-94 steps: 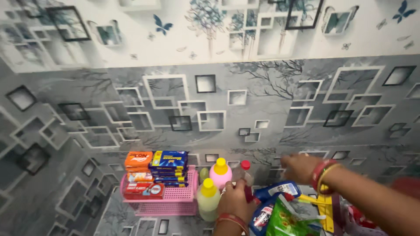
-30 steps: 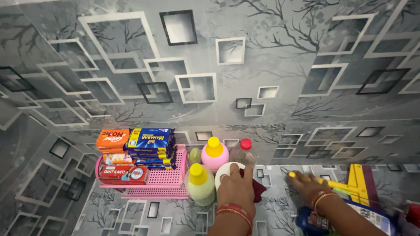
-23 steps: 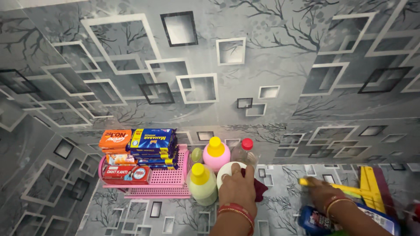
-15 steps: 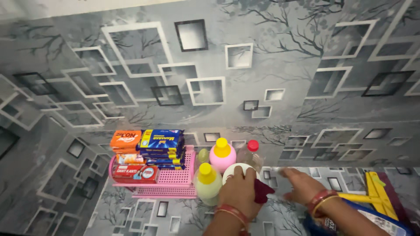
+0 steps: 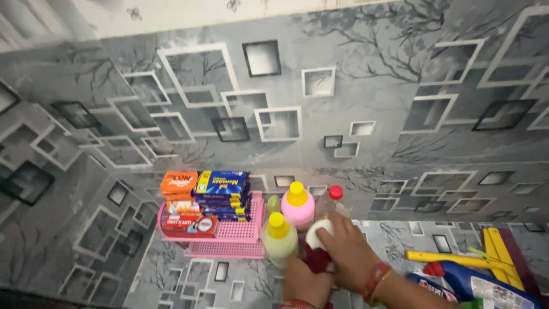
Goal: The person wipes several bottles and containers with a cloth and places them on a tiled bathroom shelf. They handle a pink bottle, a yellow-capped bottle, a white container, a blue bottle, and a green sachet, arranging them one by one.
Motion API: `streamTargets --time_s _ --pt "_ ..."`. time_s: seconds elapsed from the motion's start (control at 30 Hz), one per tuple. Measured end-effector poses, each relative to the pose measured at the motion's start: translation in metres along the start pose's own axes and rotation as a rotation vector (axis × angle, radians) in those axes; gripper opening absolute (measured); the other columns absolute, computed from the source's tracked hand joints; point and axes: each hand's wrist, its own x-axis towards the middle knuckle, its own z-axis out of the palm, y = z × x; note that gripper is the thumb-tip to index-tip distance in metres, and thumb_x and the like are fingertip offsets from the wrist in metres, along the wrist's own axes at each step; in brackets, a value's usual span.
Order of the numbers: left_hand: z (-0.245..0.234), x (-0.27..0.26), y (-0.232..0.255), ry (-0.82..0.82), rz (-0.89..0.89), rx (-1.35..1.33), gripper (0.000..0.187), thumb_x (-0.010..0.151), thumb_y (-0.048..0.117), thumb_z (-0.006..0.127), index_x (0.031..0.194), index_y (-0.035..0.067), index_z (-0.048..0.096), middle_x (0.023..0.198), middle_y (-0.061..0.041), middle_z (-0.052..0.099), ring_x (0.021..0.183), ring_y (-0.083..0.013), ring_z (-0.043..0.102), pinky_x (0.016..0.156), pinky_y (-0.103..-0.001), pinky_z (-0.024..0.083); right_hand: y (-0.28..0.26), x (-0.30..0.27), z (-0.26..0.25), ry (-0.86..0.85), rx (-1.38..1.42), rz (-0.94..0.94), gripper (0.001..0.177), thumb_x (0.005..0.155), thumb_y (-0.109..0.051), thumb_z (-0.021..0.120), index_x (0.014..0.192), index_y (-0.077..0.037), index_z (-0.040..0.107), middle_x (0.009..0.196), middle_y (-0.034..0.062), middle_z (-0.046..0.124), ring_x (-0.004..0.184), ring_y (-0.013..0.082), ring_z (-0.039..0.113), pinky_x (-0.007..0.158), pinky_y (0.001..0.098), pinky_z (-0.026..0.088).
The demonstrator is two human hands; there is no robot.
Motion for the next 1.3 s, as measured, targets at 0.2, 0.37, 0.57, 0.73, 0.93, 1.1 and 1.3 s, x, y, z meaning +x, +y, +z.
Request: streamTargets --time_s 0.2,0.37,0.57,0.73,0.93,1.1,1.3 --pt "0.049 0.005 -0.011 -0.288 0.008 -0.074 0.073 0.057 0.023 0.084 0.123 0.006 0.057 0.112 -0.016 0.074 0.11 -0.0304 0.072 0.099 -0.037 0.055 0.018 -0.024 -0.02 -0.344 -0.285 0.496 0.074 0.075 -0.029 0.081 0.138 -0.022 0.042 0.136 0.0109 0.044 0.133 0.0342 0.045 0.097 0.0493 0.052" --pt "0.065 -0.001 -0.014 -0.403 -0.077 -0.054 0.076 0.056 0.021 0.085 0.125 0.011 0.056 0.111 -0.011 0.075 0.109 -0.0257 0.074 0.1 -0.034 0.057 0.074 -0.03 -0.032 -0.183 -0.256 0.447 0.092 0.063 -0.015 0.087 0.142 -0.017 0.039 0.156 0.0077 0.033 0.145 0.0298 0.033 0.103 0.0518 0.047" --pt "0.066 0.003 -0.02 -0.439 -0.058 -0.111 0.066 0.057 0.019 0.084 0.118 0.01 0.061 0.105 -0.008 0.077 0.103 -0.0207 0.076 0.098 -0.031 0.054 0.119 -0.022 -0.017 0.076 -0.232 0.419 0.089 0.052 -0.008 0.092 0.127 -0.009 0.044 0.157 0.0307 0.026 0.137 0.0488 0.041 0.106 0.0468 0.046" --pt "0.054 0.015 -0.027 -0.349 -0.07 -0.176 0.06 0.056 0.014 0.085 0.112 0.009 0.064 0.097 -0.007 0.078 0.093 -0.0182 0.077 0.089 -0.031 0.058 0.116 -0.02 0.009 -0.001 -0.045 0.753 0.077 0.072 -0.017 0.089 0.129 -0.011 0.038 0.129 0.0279 0.046 0.103 0.0496 0.067 0.088 0.0483 0.058" --pt "0.052 0.023 -0.031 -0.374 -0.132 -0.517 0.06 0.059 0.004 0.082 0.115 0.008 0.061 0.089 -0.01 0.073 0.074 -0.0235 0.07 0.068 -0.037 0.057 0.119 -0.019 0.015 0.101 -0.002 0.66 0.08 0.067 -0.019 0.092 0.125 -0.01 0.037 0.12 0.0303 0.046 0.095 0.0515 0.066 0.082 0.0499 0.058" --pt "0.069 0.03 -0.038 -0.341 -0.093 -0.674 0.065 0.062 0.006 0.091 0.118 0.004 0.058 0.094 -0.006 0.076 0.082 -0.0158 0.074 0.075 -0.033 0.06 0.127 -0.028 0.0 -0.031 -0.215 0.689 0.063 0.079 -0.012 0.081 0.129 -0.012 0.042 0.129 0.0287 0.044 0.097 0.0483 0.068 0.087 0.0499 0.057" --pt "0.081 0.041 -0.035 -0.362 -0.088 -0.865 0.063 0.067 0.01 0.09 0.121 0.002 0.059 0.103 -0.009 0.073 0.085 -0.019 0.07 0.077 -0.035 0.059 0.109 -0.027 -0.027 -0.12 -0.27 0.497 0.065 0.069 -0.016 0.084 0.123 -0.009 0.05 0.129 0.018 0.051 0.111 0.0411 0.065 0.094 0.0464 0.055"
